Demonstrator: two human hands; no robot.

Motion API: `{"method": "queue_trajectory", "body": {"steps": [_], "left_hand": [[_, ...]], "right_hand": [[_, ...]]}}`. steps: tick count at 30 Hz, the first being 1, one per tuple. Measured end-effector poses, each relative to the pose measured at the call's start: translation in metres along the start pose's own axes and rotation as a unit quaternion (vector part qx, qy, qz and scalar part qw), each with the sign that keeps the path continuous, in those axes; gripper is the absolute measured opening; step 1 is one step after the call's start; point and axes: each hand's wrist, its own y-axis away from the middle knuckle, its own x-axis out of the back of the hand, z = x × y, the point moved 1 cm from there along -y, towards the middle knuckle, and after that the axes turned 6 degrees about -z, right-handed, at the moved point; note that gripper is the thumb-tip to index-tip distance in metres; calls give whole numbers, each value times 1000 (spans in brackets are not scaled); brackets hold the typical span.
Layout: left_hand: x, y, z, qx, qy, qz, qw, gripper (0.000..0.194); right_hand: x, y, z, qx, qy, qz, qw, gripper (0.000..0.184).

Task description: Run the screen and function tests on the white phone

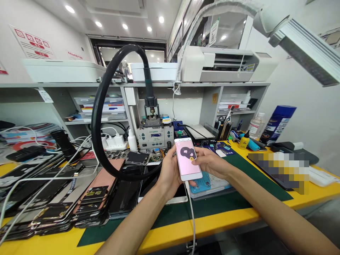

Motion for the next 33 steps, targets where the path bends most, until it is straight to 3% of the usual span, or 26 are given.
{"method": "queue_trajectory", "body": {"steps": [6, 21, 33], "left_hand": [[-1, 0, 0, 1, -2, 3, 1000, 65], [-3, -1, -4, -21, -36, 0, 999, 63], [-2, -3, -7, -25, -28, -3, 999, 61]], "right_hand": [[0, 1, 0, 0, 7, -4, 1000, 53], [-6, -5, 9, -10, 38, 96, 995, 44], [-6, -6, 15, 18, 52, 66, 996, 52]]}}
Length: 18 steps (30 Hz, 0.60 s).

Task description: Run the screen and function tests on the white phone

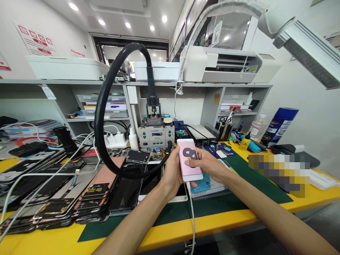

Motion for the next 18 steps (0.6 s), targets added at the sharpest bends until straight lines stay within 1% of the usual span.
{"method": "queue_trajectory", "body": {"steps": [4, 6, 9, 13, 18], "left_hand": [[0, 1, 0, -1, -16, -2, 1000, 62], [-1, 1, 1, 0, -26, -1, 1000, 63], [-4, 2, 1, 1, -41, 2, 999, 64], [-4, 2, 0, -8, -48, 4, 999, 62], [-2, 1, -2, -8, -46, 4, 999, 61]], "right_hand": [[-4, 3, -1, 6, -1, -32, 999, 60], [-6, 3, -2, 6, 4, -33, 999, 61], [-7, 2, -1, 11, 15, -6, 1000, 60], [-10, -1, 4, 25, 25, 38, 999, 53], [-11, -2, 7, 25, 33, 67, 997, 46]]}}
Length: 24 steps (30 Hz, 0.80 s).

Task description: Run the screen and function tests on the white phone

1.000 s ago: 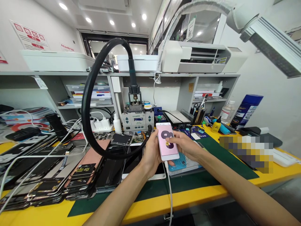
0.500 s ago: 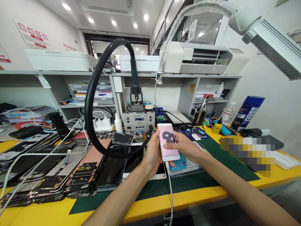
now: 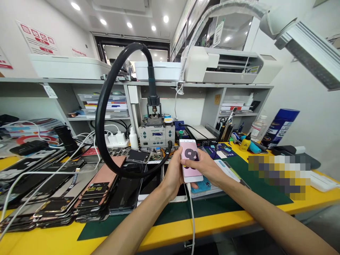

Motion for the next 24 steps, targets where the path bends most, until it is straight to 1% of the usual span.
{"method": "queue_trajectory", "body": {"steps": [6, 12, 16, 20, 24], "left_hand": [[-2, 1, 1, 12, 4, 6, 1000, 65], [2, 0, 0, 9, 15, -4, 1000, 67], [2, 0, 1, 13, 17, -7, 1000, 67], [1, 0, 2, 17, 13, -32, 999, 69], [2, -1, 0, 8, -2, -58, 998, 68]], "right_hand": [[4, 2, -6, -29, -9, -20, 999, 41], [8, 2, -11, -53, -32, -19, 998, 43], [8, 2, -9, -52, -31, -21, 998, 43], [5, 1, -5, -45, -26, -5, 999, 42], [3, 1, -3, -54, -23, 20, 998, 42]]}}
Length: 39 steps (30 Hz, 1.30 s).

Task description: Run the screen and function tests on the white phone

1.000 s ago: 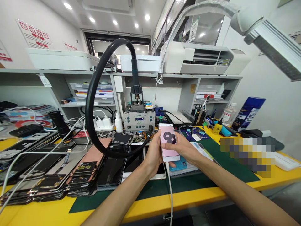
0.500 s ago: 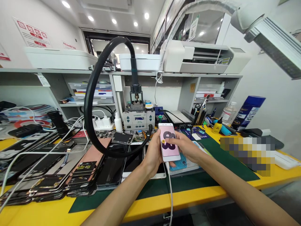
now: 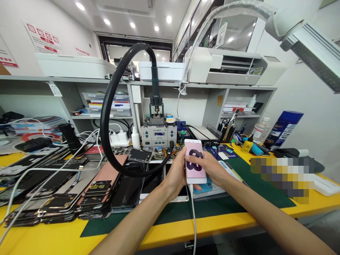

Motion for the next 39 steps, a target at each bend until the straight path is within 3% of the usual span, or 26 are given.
{"method": "queue_trajectory", "body": {"steps": [13, 30, 39], "left_hand": [[1, 0, -3, 12, -17, -26, 999, 71], [1, 2, 3, 28, 14, -36, 999, 71], [3, 1, -1, 49, 41, -50, 997, 72]], "right_hand": [[-2, 2, -4, -25, -19, 44, 999, 42], [8, -2, -6, -37, -44, 27, 998, 36], [23, -10, -9, 33, 21, 79, 996, 45]]}}
